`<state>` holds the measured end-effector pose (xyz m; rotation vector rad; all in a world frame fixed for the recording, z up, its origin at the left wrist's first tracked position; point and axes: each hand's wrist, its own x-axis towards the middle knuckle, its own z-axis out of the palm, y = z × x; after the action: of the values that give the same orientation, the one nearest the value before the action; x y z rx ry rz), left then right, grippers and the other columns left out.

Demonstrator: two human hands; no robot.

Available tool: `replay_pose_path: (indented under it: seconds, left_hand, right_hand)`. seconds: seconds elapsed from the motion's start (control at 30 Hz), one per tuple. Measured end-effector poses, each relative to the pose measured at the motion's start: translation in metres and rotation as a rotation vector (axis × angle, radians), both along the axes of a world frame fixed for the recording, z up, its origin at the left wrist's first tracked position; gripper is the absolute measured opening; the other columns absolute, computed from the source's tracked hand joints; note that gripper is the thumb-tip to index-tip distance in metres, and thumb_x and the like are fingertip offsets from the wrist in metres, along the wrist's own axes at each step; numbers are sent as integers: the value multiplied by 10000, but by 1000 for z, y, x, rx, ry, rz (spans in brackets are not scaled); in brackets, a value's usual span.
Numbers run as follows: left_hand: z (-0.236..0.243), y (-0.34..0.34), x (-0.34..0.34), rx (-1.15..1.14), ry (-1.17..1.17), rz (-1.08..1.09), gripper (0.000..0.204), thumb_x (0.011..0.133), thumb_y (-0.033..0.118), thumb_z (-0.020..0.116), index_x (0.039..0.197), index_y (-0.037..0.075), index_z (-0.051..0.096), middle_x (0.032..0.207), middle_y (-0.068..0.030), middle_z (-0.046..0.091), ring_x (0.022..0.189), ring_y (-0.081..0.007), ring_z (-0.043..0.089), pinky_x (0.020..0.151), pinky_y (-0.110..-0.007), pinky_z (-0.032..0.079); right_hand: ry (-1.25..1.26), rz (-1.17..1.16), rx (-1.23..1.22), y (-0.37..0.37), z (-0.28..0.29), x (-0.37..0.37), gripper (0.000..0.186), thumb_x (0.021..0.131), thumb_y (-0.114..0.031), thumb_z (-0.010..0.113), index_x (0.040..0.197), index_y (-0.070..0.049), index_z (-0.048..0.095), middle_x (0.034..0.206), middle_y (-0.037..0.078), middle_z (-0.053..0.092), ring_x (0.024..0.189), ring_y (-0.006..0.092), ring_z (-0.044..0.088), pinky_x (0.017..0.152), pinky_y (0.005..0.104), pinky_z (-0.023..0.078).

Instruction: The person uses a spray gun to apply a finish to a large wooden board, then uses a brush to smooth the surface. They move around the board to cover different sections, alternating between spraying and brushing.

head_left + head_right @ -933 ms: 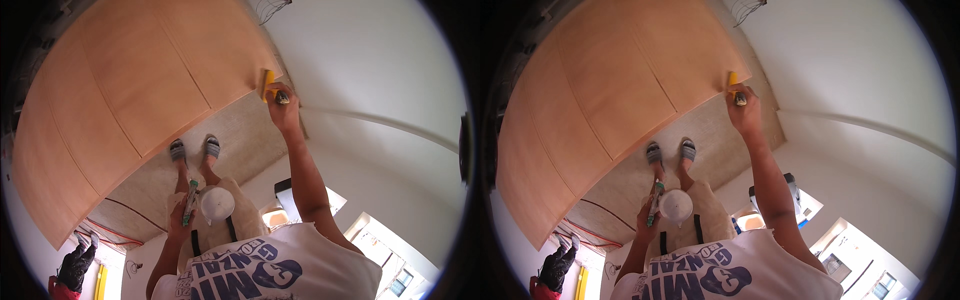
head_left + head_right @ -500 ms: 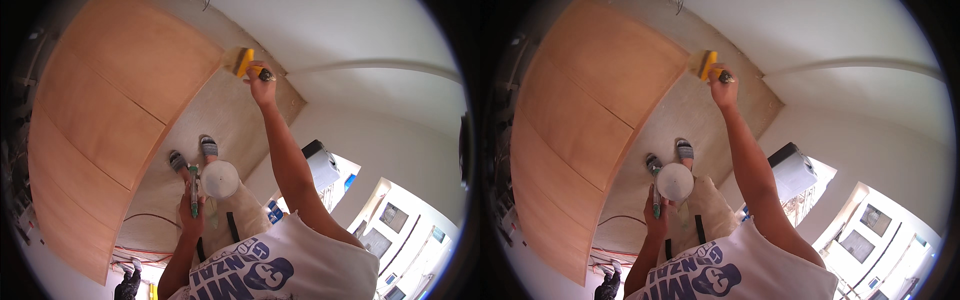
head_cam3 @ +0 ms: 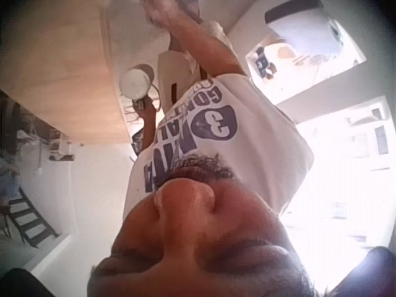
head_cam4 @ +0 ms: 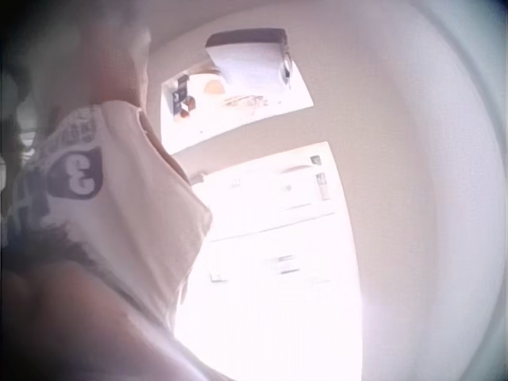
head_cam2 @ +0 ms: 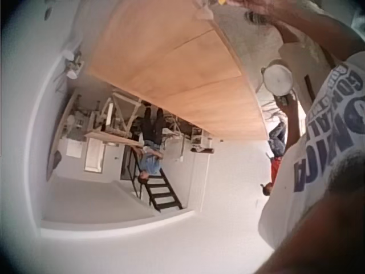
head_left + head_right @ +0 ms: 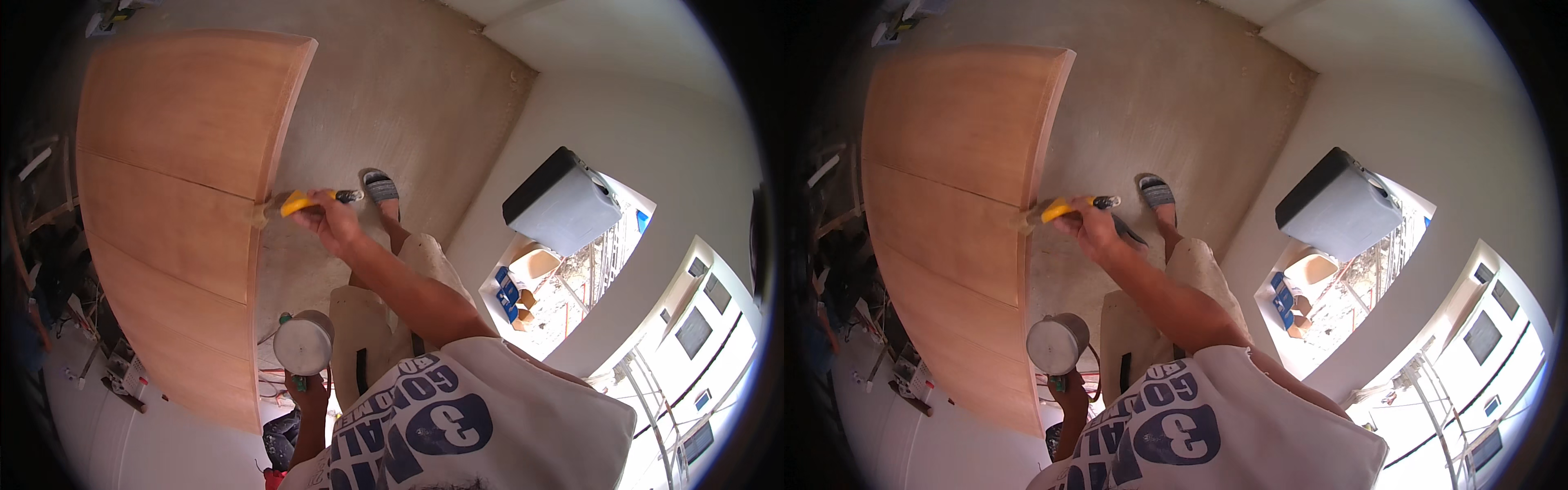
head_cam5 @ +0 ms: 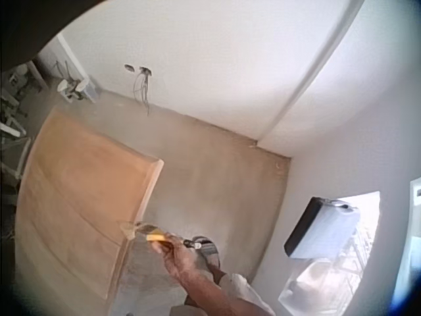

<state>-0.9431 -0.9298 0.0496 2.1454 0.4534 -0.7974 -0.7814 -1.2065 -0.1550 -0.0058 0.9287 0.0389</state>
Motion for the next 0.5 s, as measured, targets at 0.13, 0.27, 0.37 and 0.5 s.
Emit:
replay_pose_path:
  seconds: [0.13,0.27,0.37,0.5]
  left_hand:
    - [-11,-18,-3,-45,-102,107,102,927,-4,618,1026,-1,591,732,-30,609,609,-107,562,537,-286,421]
    - [-14,-51,18,-23,-83,23,251,918,-22,600,1168,-25,578,814,-59,649,636,-114,574,561,-271,443]
    - [-35,-61,32,-65,-148,-113,548,917,-45,584,1454,-58,479,1122,-158,686,908,-214,683,799,-325,547]
    - [-61,-80,43,-124,-111,-122,648,934,-54,572,1557,-58,396,1363,-228,627,1209,-280,649,1021,-376,505]
  right_hand:
    - [-53,-551,-308,-116,30,48,251,1010,-112,629,1233,-33,544,1128,186,667,1014,307,725,937,450,633]
    - [94,87,-183,-40,31,-12,287,974,-109,652,1235,-27,566,1094,184,677,938,299,739,828,419,661]
    - [-9,270,-178,-23,20,16,239,990,-124,636,1189,-2,585,1103,193,679,933,300,744,806,408,665]
    - [-82,-206,-286,-136,6,91,247,1005,-133,620,1186,27,570,1091,216,680,961,317,745,835,400,661]
